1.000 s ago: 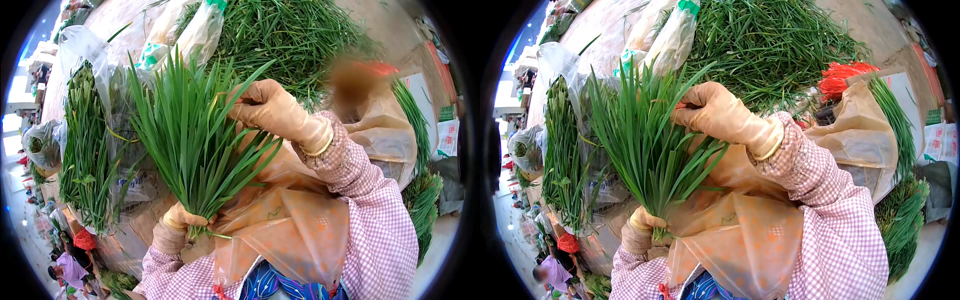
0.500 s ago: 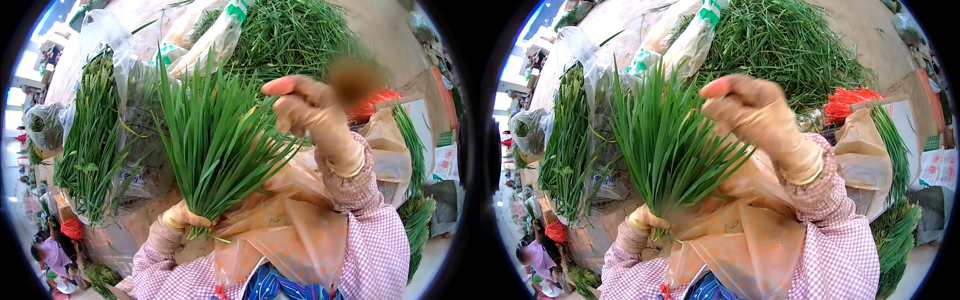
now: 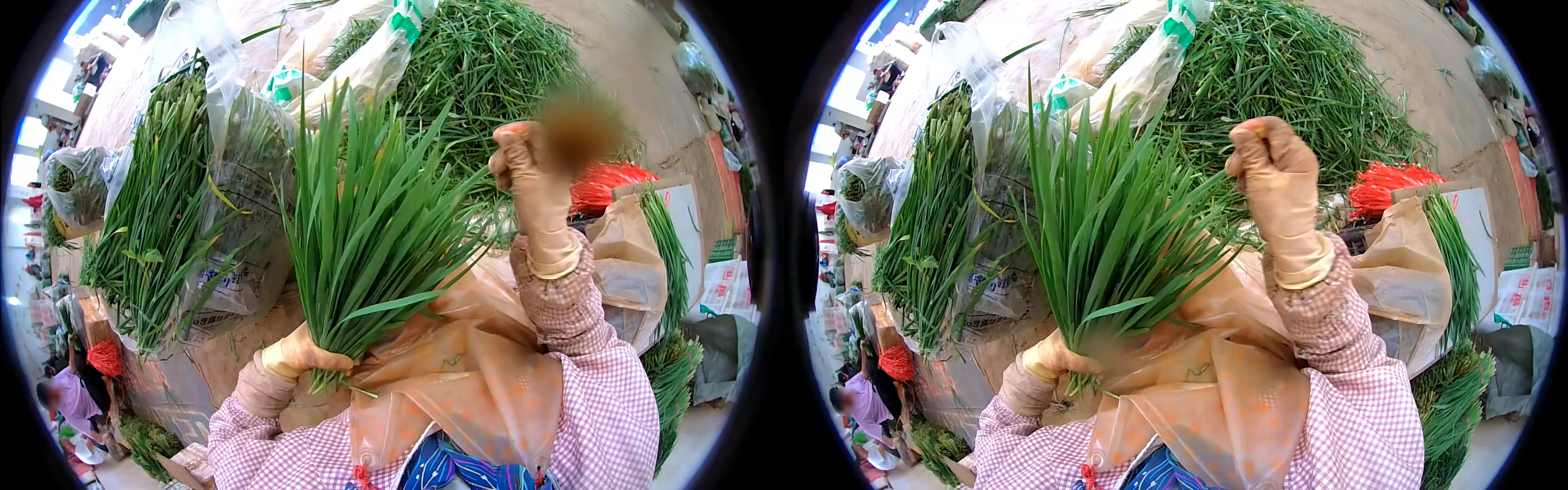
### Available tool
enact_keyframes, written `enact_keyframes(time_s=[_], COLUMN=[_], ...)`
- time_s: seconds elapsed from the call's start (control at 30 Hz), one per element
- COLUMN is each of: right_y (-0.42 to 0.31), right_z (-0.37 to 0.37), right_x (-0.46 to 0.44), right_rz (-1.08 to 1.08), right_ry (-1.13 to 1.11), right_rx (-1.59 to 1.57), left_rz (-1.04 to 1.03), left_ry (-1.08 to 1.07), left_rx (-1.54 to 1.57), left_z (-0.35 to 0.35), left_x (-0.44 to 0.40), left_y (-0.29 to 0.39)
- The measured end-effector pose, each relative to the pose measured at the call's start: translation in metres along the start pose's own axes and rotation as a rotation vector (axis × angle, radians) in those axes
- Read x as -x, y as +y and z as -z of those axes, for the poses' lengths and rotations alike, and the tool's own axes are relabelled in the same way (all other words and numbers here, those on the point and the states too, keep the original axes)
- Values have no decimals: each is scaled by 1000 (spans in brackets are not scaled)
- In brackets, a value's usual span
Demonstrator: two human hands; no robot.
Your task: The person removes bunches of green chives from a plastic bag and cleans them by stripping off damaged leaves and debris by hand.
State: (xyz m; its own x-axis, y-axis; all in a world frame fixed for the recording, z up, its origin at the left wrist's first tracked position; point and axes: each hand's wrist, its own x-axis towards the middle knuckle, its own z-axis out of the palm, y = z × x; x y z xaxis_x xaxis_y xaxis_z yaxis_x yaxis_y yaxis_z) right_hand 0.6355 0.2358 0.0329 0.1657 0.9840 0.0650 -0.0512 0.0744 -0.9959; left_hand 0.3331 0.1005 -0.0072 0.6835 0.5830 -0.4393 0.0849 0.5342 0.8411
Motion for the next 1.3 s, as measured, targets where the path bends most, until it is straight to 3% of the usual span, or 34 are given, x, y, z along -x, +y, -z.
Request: enact_keyframes(time_s=[0.1, 0.17, 0.23, 0.33, 0.37, 0.4, 0.47, 0.57, 0.63, 0.67, 0.73, 0.8, 0.83, 0.93, 1.0, 1.07, 1.2, 1.3], right_y=[-13, -24, -54, -48, -43, -39, -21, 8, 9, 13, -13, -42, -61, -83, -90, -81, -33, -5], right_z=[0, 2, 2, -22, -23, -23, -15, 12, 40, 50, 65, 58, 46, 43, 36, 10, -27, -34], right_x=[17, 33, 47, 56, 58, 61, 54, 28, 12, 5, 4, 19, 38, 58, 61, 62, 71, 75], right_rz=[354, 769, 961, 1243, 1243, 1050, 941, 828, 678, 673, 355, 530, 511, 947, 1049, 1133, 1172, 1055], right_ry=[114, -49, -435, -575, -572, -591, -477, -317, -118, 29, 93, 182, 251, -108, -373, -455, -450, -480], right_rx=[26, 193, 409, 858, 859, 1018, 1215, 1362, 914, 874, 605, 377, 245, 325, 417, 449, 648, 688], left_rz=[39, 66, 41, 53, 55, 4, -51, -103, -32, -6, 17, 20, 19, 17, 14, 13, 6, -1], left_ry=[33, 61, 47, 161, 201, 179, 150, 214, 189, 180, 165, 155, 154, 148, 143, 137, 133, 130], left_rx=[95, 187, 91, 204, 243, -31, -307, -320, -247, -222, -161, -126, -120, -103, -98, -95, -91, -87], left_z=[-7, -8, -5, -24, -24, -12, -5, -8, -4, -3, -3, -4, -5, -5, -6, -6, -5, -3], left_x=[5, 7, 5, 4, 4, 1, 4, 14, 14, 14, 13, 12, 11, 9, 9, 8, 7, 5], left_y=[15, 14, 9, 30, 29, 9, 2, 11, 7, 5, 4, 6, 6, 5, 4, 3, 0, -2])
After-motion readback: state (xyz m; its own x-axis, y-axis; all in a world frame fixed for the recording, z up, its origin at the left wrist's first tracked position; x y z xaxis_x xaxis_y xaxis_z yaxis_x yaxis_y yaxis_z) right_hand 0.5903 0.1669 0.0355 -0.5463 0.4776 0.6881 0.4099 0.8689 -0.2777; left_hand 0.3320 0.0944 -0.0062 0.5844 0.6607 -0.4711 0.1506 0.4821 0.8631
